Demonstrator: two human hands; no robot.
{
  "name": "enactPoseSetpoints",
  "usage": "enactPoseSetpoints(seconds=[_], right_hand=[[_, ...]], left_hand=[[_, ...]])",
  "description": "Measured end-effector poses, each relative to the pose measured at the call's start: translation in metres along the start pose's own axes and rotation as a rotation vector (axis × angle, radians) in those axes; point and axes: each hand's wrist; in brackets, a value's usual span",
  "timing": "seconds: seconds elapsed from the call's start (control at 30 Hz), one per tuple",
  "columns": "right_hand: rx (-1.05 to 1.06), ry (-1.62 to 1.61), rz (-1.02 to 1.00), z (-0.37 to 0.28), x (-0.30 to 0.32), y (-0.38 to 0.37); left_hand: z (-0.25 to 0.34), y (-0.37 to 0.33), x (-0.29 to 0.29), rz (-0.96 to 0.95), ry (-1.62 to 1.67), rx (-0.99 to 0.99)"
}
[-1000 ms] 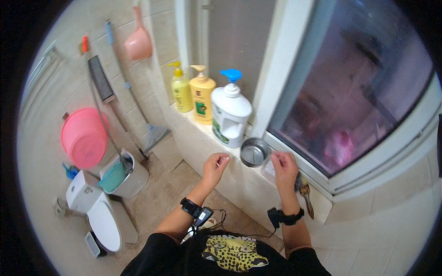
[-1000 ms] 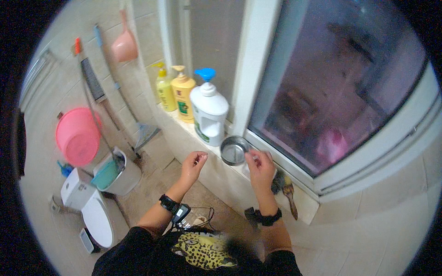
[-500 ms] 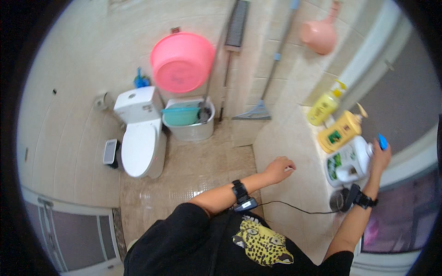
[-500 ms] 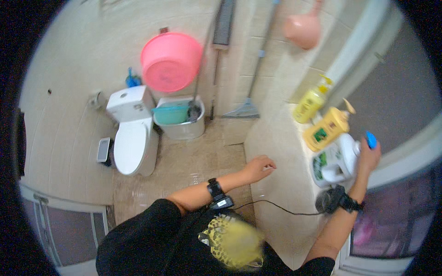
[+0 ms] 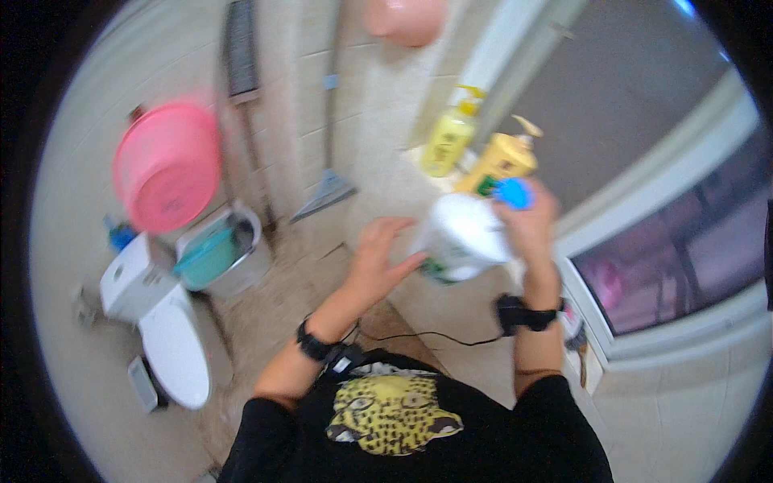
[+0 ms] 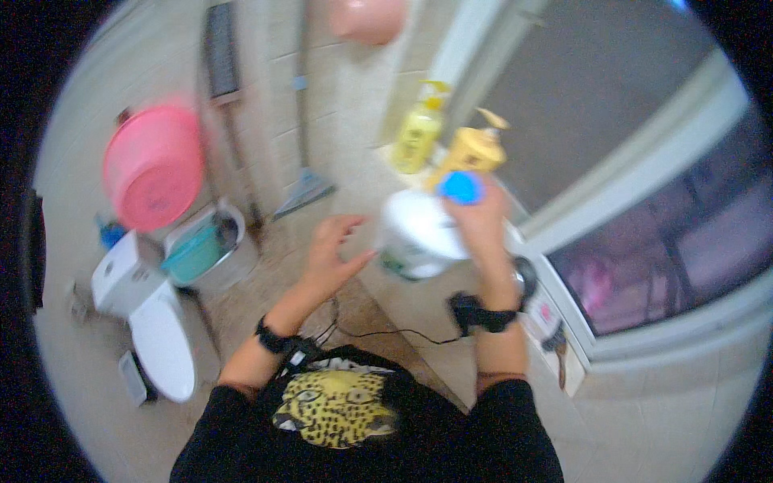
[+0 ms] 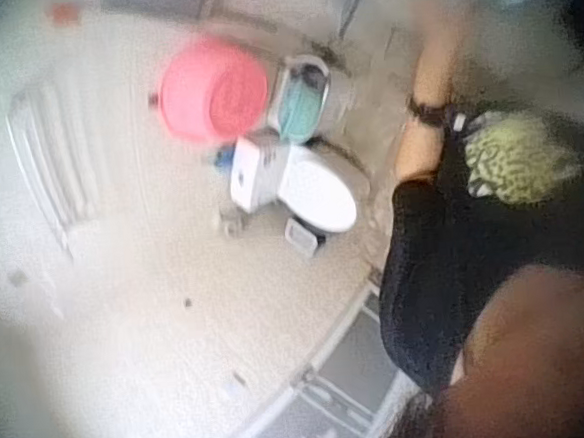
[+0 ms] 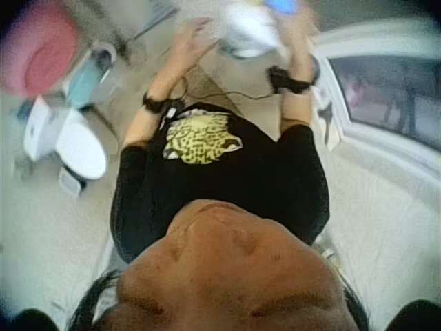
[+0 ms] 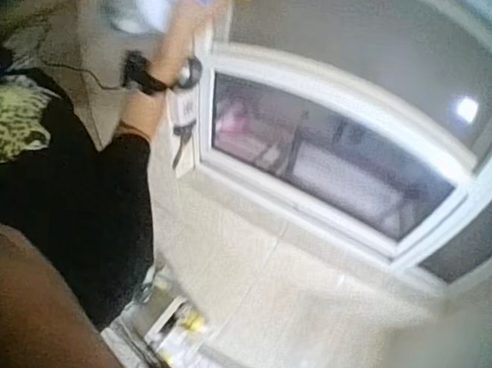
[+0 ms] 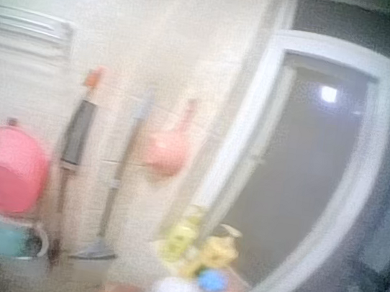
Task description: The person applies cleaning liquid to a bathroom window, wipes the glass with a cloth, and then uses a steel wool pad to scrub the window track and frame.
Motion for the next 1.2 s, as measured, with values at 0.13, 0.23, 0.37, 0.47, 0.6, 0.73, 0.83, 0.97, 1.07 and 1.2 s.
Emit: enactPoseSetpoints(seconds=[0.13, 0.23, 0.37, 0.47, 0.6, 0.73, 0.83, 0.97, 1.07, 1.2], right_hand=[[0.005, -0.198, -0.246, 0.032, -0.051, 0.036], [0.051, -0.240, -0.295, 0.040, -0.078, 0.070], [0.175, -0.193, -0.597, 0.048, -0.075, 0.068], [0.316, -0.201, -1.000, 0.041, -0.053, 0.036], [0.200, 0.159, -0.416, 0.038, -0.023, -0.035], [0.522, 0.569, 0.252, 0.063, 0.007, -0.144], [0.335, 0.687, -0.064, 0.091, 0.001, -0.184], [0.320, 0.516, 0.034, 0.102, -0.007, -0.186], [0.409, 0.258, 0.103, 0.036, -0.001, -0.122], [0.600, 0.161, 0.117, -0.031, -0.038, -0.047]], left_hand=[[0.015, -0.009, -0.014, -0.088, -0.175, -0.119], [0.010, 0.002, -0.017, -0.212, -0.251, 0.049], [-0.010, 0.030, -0.030, -0.127, -0.338, 0.153], [-0.039, 0.052, -0.023, 0.019, -0.431, 0.205], [-0.057, 0.071, 0.012, 0.282, -0.257, 0.682], [-0.067, 0.101, 0.037, 0.299, -0.201, 1.012], [-0.093, 0.134, 0.045, 0.223, 0.162, 1.094], [-0.133, 0.170, 0.075, 0.526, 0.468, 1.257], [-0.194, 0.234, 0.124, 0.612, 0.584, 1.250], [-0.219, 0.246, 0.160, 0.760, 0.409, 1.373]])
Point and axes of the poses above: each hand's wrist, its own y-axis away from the middle knuckle, its own x-axis out of the back of the hand, z = x × y, and after that the axes turned 7 degrees about z, right-handed
